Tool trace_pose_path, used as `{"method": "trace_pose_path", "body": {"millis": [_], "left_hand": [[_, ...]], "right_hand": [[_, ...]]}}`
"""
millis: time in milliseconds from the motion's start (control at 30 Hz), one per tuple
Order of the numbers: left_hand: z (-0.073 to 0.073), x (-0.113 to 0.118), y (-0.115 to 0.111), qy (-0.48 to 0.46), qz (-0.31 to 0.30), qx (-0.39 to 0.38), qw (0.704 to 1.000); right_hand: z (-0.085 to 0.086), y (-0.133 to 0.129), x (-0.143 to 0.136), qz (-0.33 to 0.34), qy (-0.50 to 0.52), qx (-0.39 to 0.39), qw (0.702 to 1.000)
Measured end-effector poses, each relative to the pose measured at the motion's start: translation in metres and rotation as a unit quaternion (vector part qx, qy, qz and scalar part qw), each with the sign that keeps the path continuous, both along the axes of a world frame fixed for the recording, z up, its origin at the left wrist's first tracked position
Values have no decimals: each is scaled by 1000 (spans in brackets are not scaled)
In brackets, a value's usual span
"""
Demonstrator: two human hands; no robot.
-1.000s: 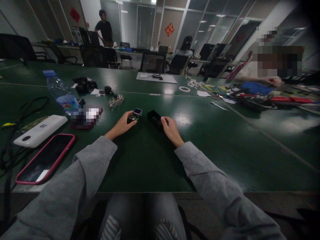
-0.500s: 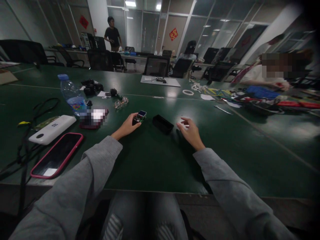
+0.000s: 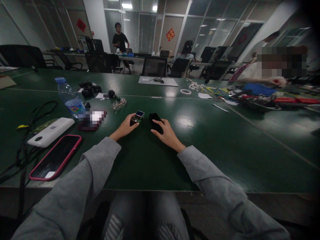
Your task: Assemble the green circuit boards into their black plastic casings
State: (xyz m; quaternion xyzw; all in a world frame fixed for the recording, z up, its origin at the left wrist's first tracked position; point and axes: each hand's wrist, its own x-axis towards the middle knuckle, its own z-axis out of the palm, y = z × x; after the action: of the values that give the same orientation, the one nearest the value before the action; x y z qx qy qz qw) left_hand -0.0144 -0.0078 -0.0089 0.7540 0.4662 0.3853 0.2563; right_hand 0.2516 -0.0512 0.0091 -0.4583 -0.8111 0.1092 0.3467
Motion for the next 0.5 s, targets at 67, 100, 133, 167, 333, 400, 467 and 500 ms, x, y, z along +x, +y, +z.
{"method": "trace_pose_path", "body": {"millis": [67, 100, 133, 167, 333, 400, 467, 500], "left_hand": [[0, 0, 0, 1, -2, -2, 1000], [0, 0, 0, 2, -3, -3, 1000], [0, -1, 0, 3, -3, -4, 1000], [0, -1, 0, 4, -4, -6, 1000], [2, -3, -2, 7, -6, -21, 1000], [4, -2, -3, 9, -3, -24, 1000], [5, -2, -4, 10, 0, -24, 1000], [6, -1, -5, 10, 0, -23, 1000]], "right_hand": [[0, -3, 1, -7, -19, 2, 1000], [0, -3, 2, -18, -21, 6, 1000], [-1, -3, 5, -32, -22, 9, 999], [-3, -1, 9, -44, -22, 11, 999], [-13, 9, 70, -61, -13, 16, 998], [-17, 7, 125, -120, 3, 20, 993], [-17, -5, 192, -246, 25, -12, 969], [-15, -15, 224, -306, 31, -30, 951]]}}
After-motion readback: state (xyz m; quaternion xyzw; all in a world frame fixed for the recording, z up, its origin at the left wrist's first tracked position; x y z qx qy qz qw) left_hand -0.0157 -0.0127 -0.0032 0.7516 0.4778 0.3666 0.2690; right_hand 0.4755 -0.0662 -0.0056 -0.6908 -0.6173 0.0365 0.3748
